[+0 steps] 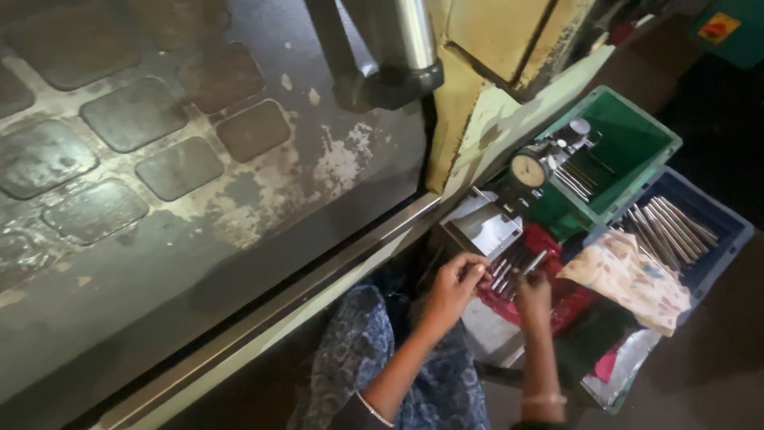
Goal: The person operates a large industrial machine by repeatedly pulling a vertical lever and inserting a cylindrical metal rod into a slot. The person then removes the rod and repeats the cycle multiple times.
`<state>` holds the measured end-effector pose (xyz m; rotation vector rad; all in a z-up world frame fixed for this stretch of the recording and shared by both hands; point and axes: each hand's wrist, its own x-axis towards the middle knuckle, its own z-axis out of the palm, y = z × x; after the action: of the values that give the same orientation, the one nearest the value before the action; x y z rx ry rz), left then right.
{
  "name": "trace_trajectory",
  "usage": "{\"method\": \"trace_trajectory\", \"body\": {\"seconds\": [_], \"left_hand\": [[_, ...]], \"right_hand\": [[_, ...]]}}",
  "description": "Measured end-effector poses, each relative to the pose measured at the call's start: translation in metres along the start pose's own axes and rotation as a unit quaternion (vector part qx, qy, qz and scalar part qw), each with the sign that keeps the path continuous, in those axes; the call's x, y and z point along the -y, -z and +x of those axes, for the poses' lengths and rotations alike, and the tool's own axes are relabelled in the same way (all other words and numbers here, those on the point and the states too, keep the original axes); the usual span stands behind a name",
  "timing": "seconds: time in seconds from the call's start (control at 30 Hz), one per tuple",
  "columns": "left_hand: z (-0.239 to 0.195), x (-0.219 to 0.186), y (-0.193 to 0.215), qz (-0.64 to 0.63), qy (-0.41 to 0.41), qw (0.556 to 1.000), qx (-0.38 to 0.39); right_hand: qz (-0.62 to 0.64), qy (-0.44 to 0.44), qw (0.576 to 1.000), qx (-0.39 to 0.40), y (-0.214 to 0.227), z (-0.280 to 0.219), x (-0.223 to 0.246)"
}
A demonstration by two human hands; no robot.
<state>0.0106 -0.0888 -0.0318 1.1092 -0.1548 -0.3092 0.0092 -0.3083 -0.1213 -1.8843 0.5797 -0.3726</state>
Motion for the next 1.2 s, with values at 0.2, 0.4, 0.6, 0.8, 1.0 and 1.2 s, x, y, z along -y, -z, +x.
{"method": "trace_trajectory", "body": {"seconds": [0.2, 0.4, 0.6, 0.8, 1.0, 1.2], "left_hand": [[-0.036, -0.066, 0.016, 0.228, -0.179, 0.956, -0.052], [-0.087, -0.144, 0.015, 0.385, -0.301, 0.87, -0.065], [-0.11, -0.174, 0.015, 0.432, -0.339, 0.831, -0.093], [-0.127, -0.188, 0.018, 0.383, -0.352, 0.847, -0.11], [-0.124, -0.224, 0.026, 0.369, -0.368, 0.841, -0.143], [-0.089, -0.28, 0.046, 0.469, -0.423, 0.739, -0.235]], "right_hand": [[0.383, -0.123, 0.912, 0.077, -0.049, -0.098, 0.121], [0.666, -0.306, 0.628, 0.261, -0.062, -0.125, 0.174], [0.615, -0.393, 0.658, 0.185, -0.067, -0.165, 0.186], [0.703, -0.295, 0.568, 0.311, -0.062, -0.184, 0.212], [0.714, -0.136, 0.531, 0.435, -0.06, -0.192, 0.273], [0.631, 0.044, 0.726, 0.27, -0.081, -0.15, 0.357]]}}
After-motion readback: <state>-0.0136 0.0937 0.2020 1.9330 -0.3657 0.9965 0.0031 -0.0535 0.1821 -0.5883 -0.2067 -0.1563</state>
